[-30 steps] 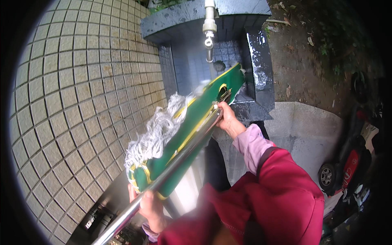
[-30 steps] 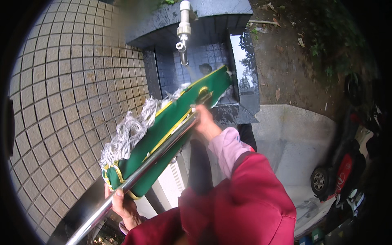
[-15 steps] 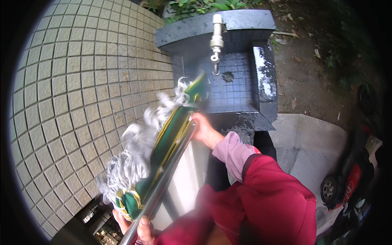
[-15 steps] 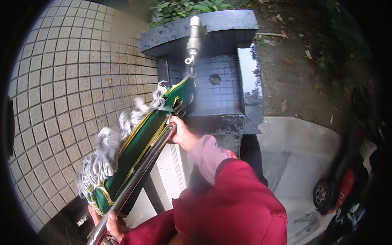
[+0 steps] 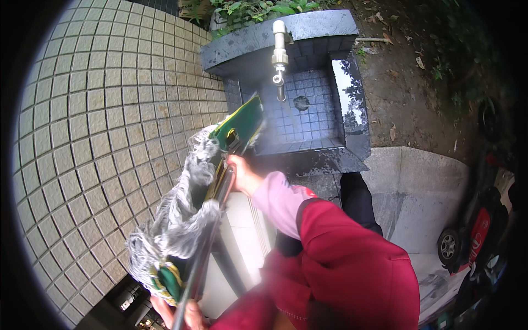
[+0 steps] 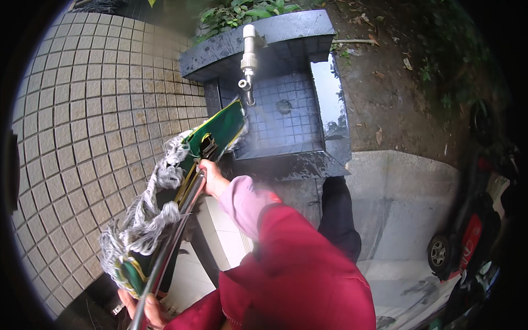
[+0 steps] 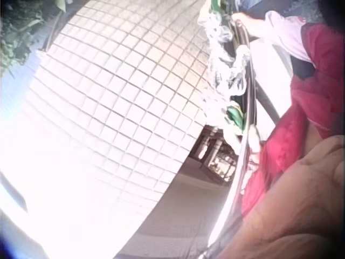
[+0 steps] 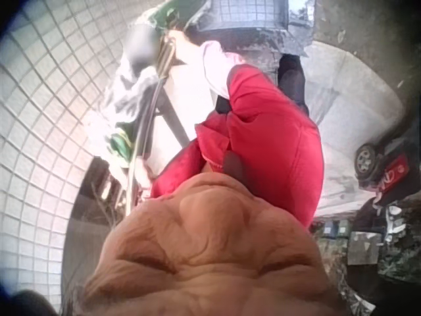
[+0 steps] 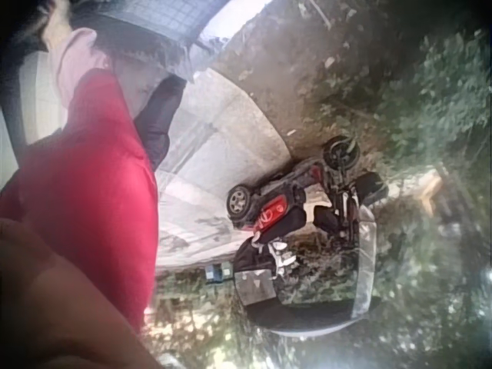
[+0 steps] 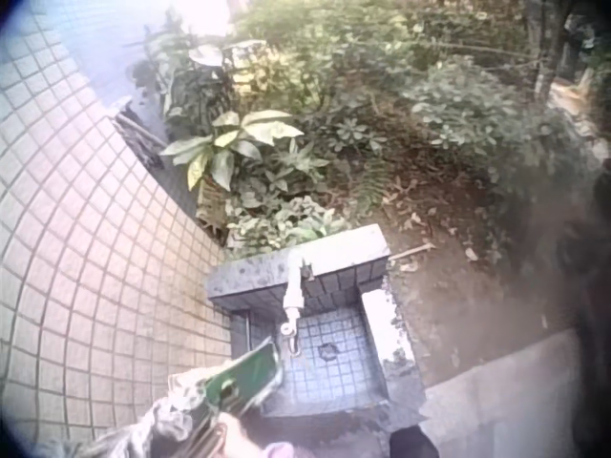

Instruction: The person washes a mop head at an outdoor sink. They hold the mop handle and place the gray fibers under a stream of water from a faucet, turning the mop over and rubbing the fibers by hand.

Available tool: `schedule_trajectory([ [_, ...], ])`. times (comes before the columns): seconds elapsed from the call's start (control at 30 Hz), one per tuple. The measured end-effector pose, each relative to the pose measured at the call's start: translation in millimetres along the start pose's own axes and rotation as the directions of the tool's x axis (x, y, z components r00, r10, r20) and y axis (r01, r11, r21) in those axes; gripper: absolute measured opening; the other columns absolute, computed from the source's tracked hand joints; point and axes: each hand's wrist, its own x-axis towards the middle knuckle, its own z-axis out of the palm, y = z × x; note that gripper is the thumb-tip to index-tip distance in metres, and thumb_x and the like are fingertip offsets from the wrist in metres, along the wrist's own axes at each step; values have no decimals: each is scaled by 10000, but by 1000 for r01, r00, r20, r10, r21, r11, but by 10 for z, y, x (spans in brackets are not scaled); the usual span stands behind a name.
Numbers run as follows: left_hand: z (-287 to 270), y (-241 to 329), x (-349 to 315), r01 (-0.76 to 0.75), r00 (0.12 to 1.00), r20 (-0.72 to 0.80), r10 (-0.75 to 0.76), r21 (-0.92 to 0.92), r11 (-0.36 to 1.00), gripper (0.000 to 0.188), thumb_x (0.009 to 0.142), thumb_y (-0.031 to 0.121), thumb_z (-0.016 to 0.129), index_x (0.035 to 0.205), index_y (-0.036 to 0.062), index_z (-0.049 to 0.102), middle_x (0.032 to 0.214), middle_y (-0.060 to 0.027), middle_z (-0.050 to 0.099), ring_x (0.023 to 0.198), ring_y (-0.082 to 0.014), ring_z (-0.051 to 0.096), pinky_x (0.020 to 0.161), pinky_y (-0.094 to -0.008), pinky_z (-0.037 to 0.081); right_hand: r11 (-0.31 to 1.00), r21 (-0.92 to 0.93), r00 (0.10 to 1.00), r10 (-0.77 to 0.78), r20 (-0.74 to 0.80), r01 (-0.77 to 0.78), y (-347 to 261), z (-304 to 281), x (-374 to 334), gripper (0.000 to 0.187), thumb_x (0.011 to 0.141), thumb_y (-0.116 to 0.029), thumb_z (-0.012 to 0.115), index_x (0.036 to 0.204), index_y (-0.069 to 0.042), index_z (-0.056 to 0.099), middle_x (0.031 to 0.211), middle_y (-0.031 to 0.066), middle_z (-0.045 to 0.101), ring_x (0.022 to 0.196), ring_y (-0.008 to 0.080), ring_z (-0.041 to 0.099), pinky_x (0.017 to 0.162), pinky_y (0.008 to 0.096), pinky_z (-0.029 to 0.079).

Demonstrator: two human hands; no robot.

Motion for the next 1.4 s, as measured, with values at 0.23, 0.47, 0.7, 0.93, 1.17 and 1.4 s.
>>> schedule_trajectory([
  [0.23,66,-608,39,39,994,102,-24,-146,989,528,678,361,606,981,-52,479,848,-98,462,701,-183,456,631,-279,375,984,79,981,-150,-120,160,-772,-476,-749,126,658,-89,532,778,-54,525,759,81,537,736,232,543,736,441,470],
  [0.47,-133,-690,-64,148,988,63,-139,-159,976,508,682,365,621,937,-60,510,854,-93,441,755,-182,444,655,-289,369,983,23,965,-177,-192,184,-516,-201,-702,89,645,-137,517,700,-67,506,725,81,527,671,231,514,681,411,443],
  [0.7,-228,-170,-184,2,1000,20,-2,47,999,479,690,325,646,964,-50,529,909,-118,466,779,-197,473,680,-294,385,998,-3,983,66,170,-67,-389,-23,-765,103,680,-161,541,731,-75,514,715,58,538,751,238,531,765,457,442],
  [0.93,67,-523,77,-164,966,207,153,36,986,455,699,285,671,991,-41,549,963,-144,491,803,-212,502,704,-298,401,980,90,979,-166,-116,177,-809,-837,-599,296,622,-161,476,879,-37,554,869,139,576,842,316,553,831,522,415],
  [1.17,-518,-470,-163,28,999,-31,-29,-57,998,444,709,268,619,990,-64,530,896,-113,492,738,-195,486,657,-294,391,996,-90,1000,13,26,-11,121,228,-512,81,655,-138,509,695,-80,467,683,65,481,651,221,486,618,380,443],
  [1.4,-253,-574,-92,-298,948,141,286,73,952,433,709,266,620,983,-53,519,934,-147,509,743,-233,496,697,-328,404,999,-5,997,49,67,-49,-177,-231,-635,236,654,-196,529,866,-96,557,919,94,552,889,282,510,812,502,398],
])
